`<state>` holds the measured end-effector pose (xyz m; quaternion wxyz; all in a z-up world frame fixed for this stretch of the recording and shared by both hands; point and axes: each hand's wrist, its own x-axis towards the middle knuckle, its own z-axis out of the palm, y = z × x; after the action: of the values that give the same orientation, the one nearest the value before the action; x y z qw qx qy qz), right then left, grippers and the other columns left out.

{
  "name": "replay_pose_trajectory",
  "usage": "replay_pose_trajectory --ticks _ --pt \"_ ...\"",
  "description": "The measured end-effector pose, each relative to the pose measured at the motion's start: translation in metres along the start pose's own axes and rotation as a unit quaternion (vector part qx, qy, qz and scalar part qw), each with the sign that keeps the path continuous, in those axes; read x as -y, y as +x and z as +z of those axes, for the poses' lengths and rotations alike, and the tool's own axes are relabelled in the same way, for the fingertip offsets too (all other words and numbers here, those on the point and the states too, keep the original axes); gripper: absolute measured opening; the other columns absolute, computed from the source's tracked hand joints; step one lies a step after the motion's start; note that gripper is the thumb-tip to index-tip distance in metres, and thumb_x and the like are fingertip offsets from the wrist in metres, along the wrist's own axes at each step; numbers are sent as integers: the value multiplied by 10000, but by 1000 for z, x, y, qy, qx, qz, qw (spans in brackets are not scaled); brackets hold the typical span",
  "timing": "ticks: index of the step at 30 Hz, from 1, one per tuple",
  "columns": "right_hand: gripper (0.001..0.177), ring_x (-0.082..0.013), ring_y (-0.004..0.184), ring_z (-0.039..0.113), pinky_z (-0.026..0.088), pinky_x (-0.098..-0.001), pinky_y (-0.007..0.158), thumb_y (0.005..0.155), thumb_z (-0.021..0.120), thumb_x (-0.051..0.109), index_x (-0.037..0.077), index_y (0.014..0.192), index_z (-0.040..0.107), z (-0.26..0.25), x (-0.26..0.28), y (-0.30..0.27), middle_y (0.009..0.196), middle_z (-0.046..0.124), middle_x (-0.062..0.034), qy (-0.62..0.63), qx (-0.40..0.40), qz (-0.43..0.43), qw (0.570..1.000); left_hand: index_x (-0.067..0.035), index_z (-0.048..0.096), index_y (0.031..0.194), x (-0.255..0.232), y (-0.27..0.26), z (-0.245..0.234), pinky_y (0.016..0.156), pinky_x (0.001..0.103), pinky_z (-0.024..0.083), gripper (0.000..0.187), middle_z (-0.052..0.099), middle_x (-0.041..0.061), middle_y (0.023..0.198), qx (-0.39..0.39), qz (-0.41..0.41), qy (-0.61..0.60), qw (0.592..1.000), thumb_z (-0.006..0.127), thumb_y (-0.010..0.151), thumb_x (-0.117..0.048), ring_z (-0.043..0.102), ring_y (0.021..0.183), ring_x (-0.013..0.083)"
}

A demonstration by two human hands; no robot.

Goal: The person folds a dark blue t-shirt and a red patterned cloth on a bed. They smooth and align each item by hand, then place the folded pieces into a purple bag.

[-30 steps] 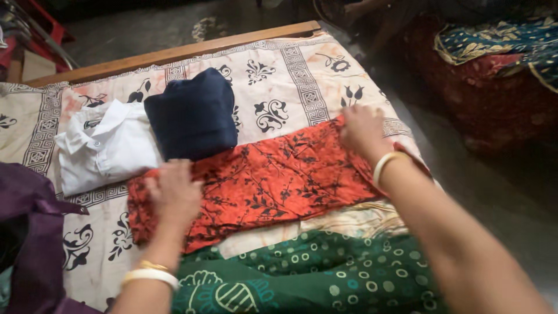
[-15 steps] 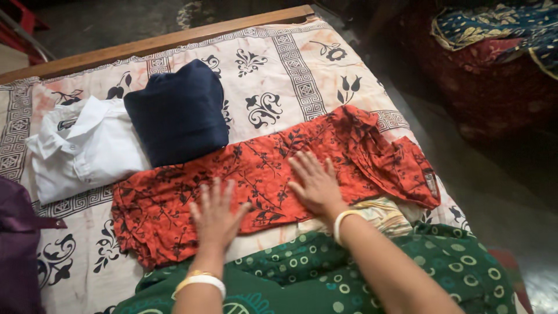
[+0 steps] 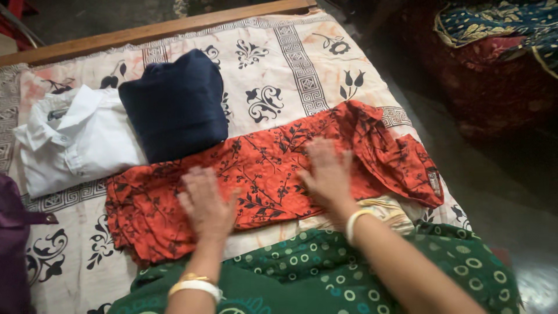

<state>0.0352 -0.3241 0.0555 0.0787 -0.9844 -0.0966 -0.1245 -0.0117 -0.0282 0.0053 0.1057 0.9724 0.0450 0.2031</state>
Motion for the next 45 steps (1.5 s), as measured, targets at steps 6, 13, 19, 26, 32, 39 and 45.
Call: replay_pose_trajectory --ticks 6,13,19,26,32,39,45 --pt "695 -257 1544 218 68 -604 1197 996 477 536 189 1587 364 19 21 -7 1668 293 -83 61 51 -78 994 -146 444 1534 -33 -21 -5 1213 560 214 723 384 103 1626 40 22 -42 998 509 958 -578 301 1520 296" --pt "699 -220 1539 246 118 -557 1224 982 505 538 199 1577 364 17 -38 0 1659 319 -47 -31 39 -36 998 -154 508 1497 -32 -17 -8 1211 541 244 659 437 99 1602 23 15 -49 998 568 940 -500 362 1496 285" --pt "706 -374 1566 134 222 -430 1244 997 568 461 120 1576 351 8 -70 10 1674 237 -131 50 50 -60 996 -171 538 1480 -34 -16 -9 1220 524 258 647 456 76 1597 16 1 -50 999 579 916 -486 381 1496 265" --pt "466 -398 1607 61 216 -431 1261 1015 544 321 169 1433 404 -11 -144 25 1738 60 -194 146 139 -147 968 -203 544 1470 -37 -14 -12 1226 503 266 634 467 53 1593 13 -14 -45 999 578 903 -486 390 1493 242" --pt "652 -290 1474 347 225 -669 1126 959 527 541 182 1500 466 -72 -230 73 1559 433 -102 -201 96 24 975 -211 551 1457 -40 -13 -13 1218 500 269 631 471 38 1582 12 -19 -31 999 593 891 -485 396 1483 234" --pt "667 -243 1487 378 230 -590 1168 954 494 566 203 1512 457 -48 -158 73 1583 460 -52 -118 81 -79 987 -211 550 1449 -41 -12 -15 1221 499 266 624 471 34 1575 16 -20 -35 999 608 885 -470 394 1484 231" --pt "696 -247 1541 216 65 -576 1195 991 451 553 208 1587 354 -4 -105 40 1673 278 -61 -43 124 -190 973 -203 544 1455 -40 -12 -13 1215 502 263 636 462 42 1581 6 -14 -33 999 612 884 -475 394 1477 236"
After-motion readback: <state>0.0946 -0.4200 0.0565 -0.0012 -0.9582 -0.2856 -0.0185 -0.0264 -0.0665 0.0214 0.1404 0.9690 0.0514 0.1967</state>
